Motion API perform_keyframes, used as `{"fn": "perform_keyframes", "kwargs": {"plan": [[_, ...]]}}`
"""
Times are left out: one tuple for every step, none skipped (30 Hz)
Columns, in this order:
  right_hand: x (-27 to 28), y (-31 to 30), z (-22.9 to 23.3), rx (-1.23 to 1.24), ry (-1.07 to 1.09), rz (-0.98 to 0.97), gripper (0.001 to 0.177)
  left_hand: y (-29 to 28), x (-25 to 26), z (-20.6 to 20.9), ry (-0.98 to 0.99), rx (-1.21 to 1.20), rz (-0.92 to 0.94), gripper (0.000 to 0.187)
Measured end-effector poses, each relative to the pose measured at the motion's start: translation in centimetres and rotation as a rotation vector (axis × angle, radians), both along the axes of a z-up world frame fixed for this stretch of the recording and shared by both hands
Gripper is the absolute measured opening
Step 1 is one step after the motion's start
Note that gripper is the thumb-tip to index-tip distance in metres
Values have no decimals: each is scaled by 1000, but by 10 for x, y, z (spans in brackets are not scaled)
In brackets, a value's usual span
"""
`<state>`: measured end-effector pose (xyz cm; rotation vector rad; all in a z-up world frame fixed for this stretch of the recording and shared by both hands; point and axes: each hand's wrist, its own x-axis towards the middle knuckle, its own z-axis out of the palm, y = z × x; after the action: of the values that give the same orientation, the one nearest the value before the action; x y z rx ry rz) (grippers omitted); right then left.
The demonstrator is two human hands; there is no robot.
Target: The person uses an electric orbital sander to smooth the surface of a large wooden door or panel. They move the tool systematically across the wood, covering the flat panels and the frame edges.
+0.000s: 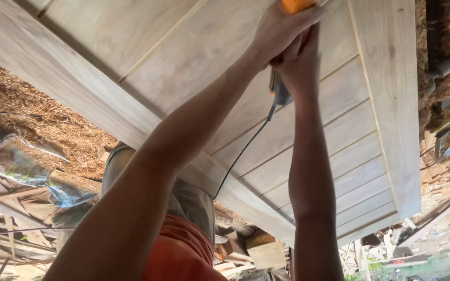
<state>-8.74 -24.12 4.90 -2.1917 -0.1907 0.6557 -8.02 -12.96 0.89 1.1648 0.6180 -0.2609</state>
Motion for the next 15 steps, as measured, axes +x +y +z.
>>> {"fn": "perform_keyframes", "kwargs": {"plan": [[-9,6,2,-28,-1,0,71,8,-12,0,16,8,5,49],[-26,13,3,-56,-2,0,70,16,-33,-1,32,17,11,48],[-41,20,4,-158,119,1,66,22,-58,0,45,-62,63,44],[-56,27,4,-258,241,4,63,28,-85,1,57,-141,114,40],[-74,33,5,-214,253,99,64,35,-114,1,6,-190,239,31],[-92,39,6,-168,265,193,65,44,-148,4,-32,-231,295,28],[-106,53,4,-189,242,321,68,55,-174,6,44,-301,375,30],[-118,67,3,-209,217,450,71,65,-201,10,96,-250,427,29],[-131,79,9,-141,164,489,76,75,-223,16,118,-240,524,29],[-140,90,14,-74,110,528,83,82,-235,18,138,-230,622,29],[-137,98,14,-75,131,552,82,87,-237,16,122,-242,628,29],[-134,105,14,-76,151,575,82,92,-238,14,107,-254,635,28],[-131,107,15,-79,180,603,82,93,-239,15,99,-268,647,28],[-125,102,16,-114,195,524,81,89,-228,10,94,-284,572,25],[-109,93,15,-137,197,462,79,86,-206,2,73,-287,514,22]]}}
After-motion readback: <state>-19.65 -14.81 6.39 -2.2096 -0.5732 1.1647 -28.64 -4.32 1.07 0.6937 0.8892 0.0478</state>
